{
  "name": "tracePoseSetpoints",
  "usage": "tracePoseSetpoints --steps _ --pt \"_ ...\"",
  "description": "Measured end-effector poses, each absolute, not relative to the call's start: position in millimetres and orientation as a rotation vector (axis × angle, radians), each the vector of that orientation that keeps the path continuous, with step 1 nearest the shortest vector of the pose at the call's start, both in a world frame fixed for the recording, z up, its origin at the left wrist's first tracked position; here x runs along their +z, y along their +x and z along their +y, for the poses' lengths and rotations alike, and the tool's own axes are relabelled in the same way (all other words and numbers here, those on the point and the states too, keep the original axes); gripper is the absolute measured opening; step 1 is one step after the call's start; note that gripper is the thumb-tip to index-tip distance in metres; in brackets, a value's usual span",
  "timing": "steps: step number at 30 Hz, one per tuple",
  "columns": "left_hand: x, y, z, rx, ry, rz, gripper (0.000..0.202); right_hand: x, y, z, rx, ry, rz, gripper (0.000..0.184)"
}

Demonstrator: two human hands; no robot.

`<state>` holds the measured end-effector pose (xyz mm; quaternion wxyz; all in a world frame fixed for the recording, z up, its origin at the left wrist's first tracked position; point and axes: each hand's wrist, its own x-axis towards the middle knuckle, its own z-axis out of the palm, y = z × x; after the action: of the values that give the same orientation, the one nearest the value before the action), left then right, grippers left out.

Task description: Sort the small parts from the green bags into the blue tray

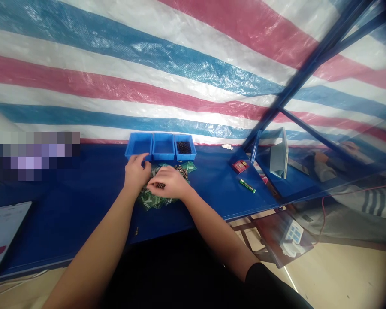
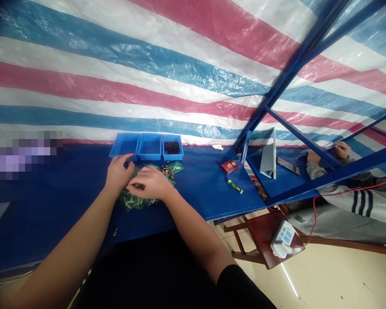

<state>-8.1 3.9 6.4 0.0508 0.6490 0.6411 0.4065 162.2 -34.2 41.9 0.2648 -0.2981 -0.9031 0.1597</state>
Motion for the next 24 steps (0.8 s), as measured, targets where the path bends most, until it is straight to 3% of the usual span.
tracePoseSetpoints --steps 3,8,14,20,24 --pt "5 -9 5 1.238 1.996 1.914 0.041 45 145 -64 0.397 -0.578 -2.641 0.036" --pt "3 -10 6 1.207 1.945 1.924 0.041 25 139 -112 0.101 -0.575 -2.796 0.057" --pt "3 -9 7 1.207 1.913 1.916 0.041 2 143 -117 0.050 -0.498 -2.776 0.040" --pt "3 -9 7 1.219 1.912 1.904 0.041 9 148 -104 0.004 -0.446 -2.731 0.036" --pt "3 -10 7 1.235 1.930 1.899 0.041 19 163 -74 0.021 -0.754 -2.557 0.030"
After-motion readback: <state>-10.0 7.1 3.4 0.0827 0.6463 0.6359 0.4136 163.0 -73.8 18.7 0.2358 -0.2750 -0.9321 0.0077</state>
